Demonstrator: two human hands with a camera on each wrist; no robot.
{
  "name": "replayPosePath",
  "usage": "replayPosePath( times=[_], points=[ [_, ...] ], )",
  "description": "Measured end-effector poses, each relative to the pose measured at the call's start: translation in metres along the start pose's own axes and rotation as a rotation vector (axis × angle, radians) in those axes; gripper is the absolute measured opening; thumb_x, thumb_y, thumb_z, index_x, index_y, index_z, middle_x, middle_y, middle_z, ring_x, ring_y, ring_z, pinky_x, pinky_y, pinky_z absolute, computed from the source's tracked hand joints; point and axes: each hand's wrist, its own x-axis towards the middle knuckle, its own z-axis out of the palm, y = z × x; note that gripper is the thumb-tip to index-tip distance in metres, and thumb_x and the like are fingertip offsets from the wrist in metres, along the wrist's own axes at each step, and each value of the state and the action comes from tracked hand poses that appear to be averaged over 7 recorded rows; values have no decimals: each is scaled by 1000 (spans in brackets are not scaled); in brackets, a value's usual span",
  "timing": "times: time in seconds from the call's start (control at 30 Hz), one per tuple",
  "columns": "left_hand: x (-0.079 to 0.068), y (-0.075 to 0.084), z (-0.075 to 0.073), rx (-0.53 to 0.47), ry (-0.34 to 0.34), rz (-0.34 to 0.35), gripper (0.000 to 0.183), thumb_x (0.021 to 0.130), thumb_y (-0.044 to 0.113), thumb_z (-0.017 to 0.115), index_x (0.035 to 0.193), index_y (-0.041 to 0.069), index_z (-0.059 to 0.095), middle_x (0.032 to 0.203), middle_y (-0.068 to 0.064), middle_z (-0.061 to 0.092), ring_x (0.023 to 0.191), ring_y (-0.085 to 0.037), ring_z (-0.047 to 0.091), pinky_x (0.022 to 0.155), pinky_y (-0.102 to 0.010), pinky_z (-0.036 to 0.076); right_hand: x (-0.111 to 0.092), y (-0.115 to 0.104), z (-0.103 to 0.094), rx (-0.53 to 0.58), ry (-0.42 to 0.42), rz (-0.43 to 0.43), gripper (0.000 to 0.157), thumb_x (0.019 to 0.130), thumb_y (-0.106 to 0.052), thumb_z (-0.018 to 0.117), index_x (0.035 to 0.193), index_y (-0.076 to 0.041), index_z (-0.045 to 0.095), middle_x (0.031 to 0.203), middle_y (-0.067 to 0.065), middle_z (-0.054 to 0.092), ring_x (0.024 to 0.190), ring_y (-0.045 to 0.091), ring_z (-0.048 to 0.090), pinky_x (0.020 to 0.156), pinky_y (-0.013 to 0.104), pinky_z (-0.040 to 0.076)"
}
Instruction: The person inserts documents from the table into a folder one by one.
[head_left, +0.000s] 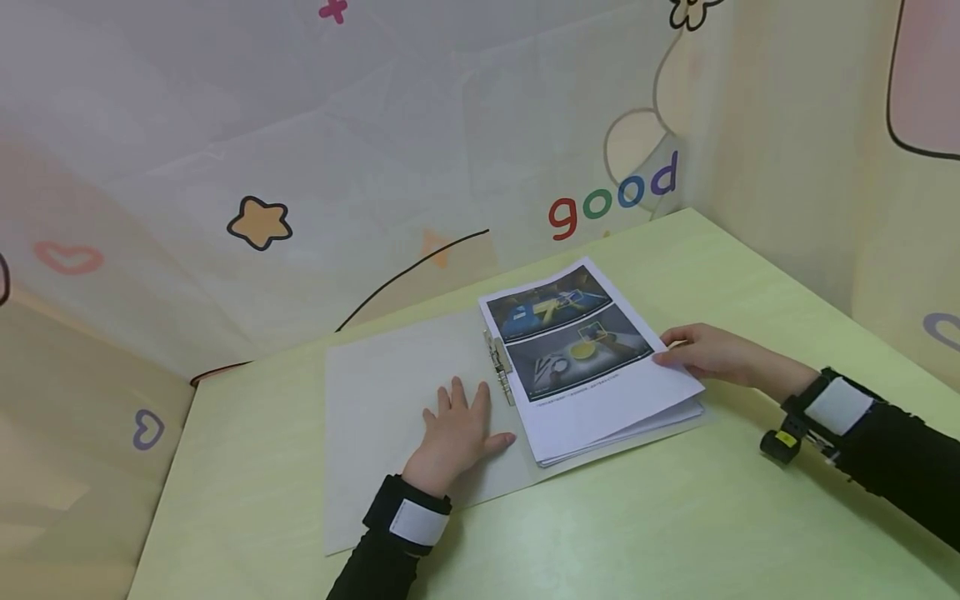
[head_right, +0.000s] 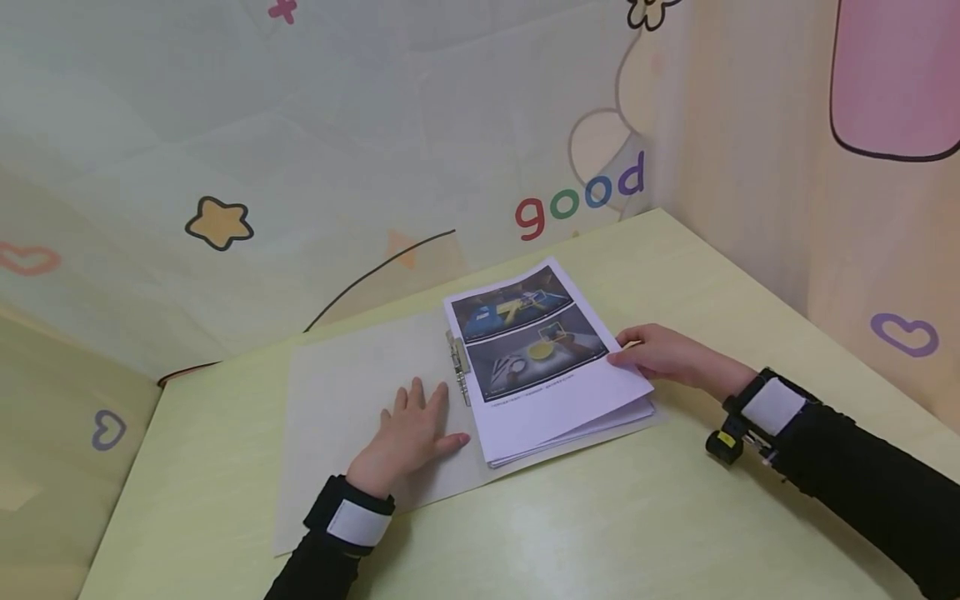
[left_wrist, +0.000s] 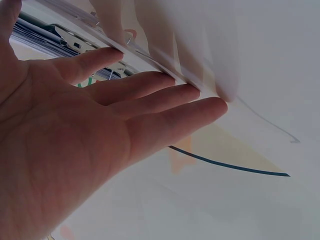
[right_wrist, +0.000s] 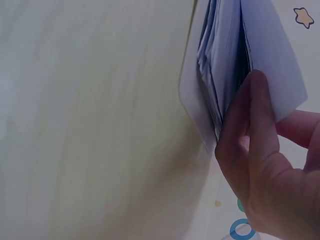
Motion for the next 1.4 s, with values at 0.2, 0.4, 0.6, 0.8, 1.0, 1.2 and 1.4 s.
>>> replayPosePath(
  times=[0.2,0.4,0.6,0.8,1.0,1.2,1.4],
  points=[
    [1,-1,1,1,-4,-4,85,82,59,58,144,6,33,145,-35,23,129,-52,21,94,-70,31,0,0,1,2,-31,-14,42,92,-21,58,117,9,45,106,15,51,87,18,52,71,24,49],
    [0,0,0,1,3,0,84,82,59,58,143,6,34,144,-35,24,128,-53,22,93,-71,32,0,-1,2,-71,-56,-21,42,91,-23,59,116,9,48,103,14,54,87,18,53,74,26,50],
    [-1,0,0,8,9,1,84,82,59,58,143,6,34,144,-35,25,127,-53,23,93,-70,33,6,-4,2,-198,-39,-23,42,88,-25,63,113,8,54,92,9,54,82,18,52,70,28,49],
    [-1,0,1,13,15,7,84,82,60,58,142,6,35,143,-36,26,127,-53,23,92,-71,33,10,-9,1,-259,-42,-9,38,86,-24,66,108,5,55,83,6,47,77,18,48,64,28,46],
    [-2,1,-1,17,13,6,85,82,60,57,143,6,34,144,-36,25,127,-53,23,92,-71,33,12,-16,-2,-288,-44,5,41,84,-25,67,109,5,53,86,8,52,75,17,51,63,28,50],
    [-2,1,-1,8,5,3,85,82,59,58,143,5,34,144,-35,24,128,-53,22,93,-71,32,16,-18,-8,-258,-18,11,38,85,-14,66,110,10,50,86,14,59,70,17,61,65,32,57],
    [-3,2,-2,5,-2,0,85,82,59,58,143,6,33,145,-35,23,128,-53,21,94,-70,32,19,-20,-17,-311,21,-15,31,85,-11,64,105,10,53,82,13,64,66,17,63,62,32,57]
  ],
)
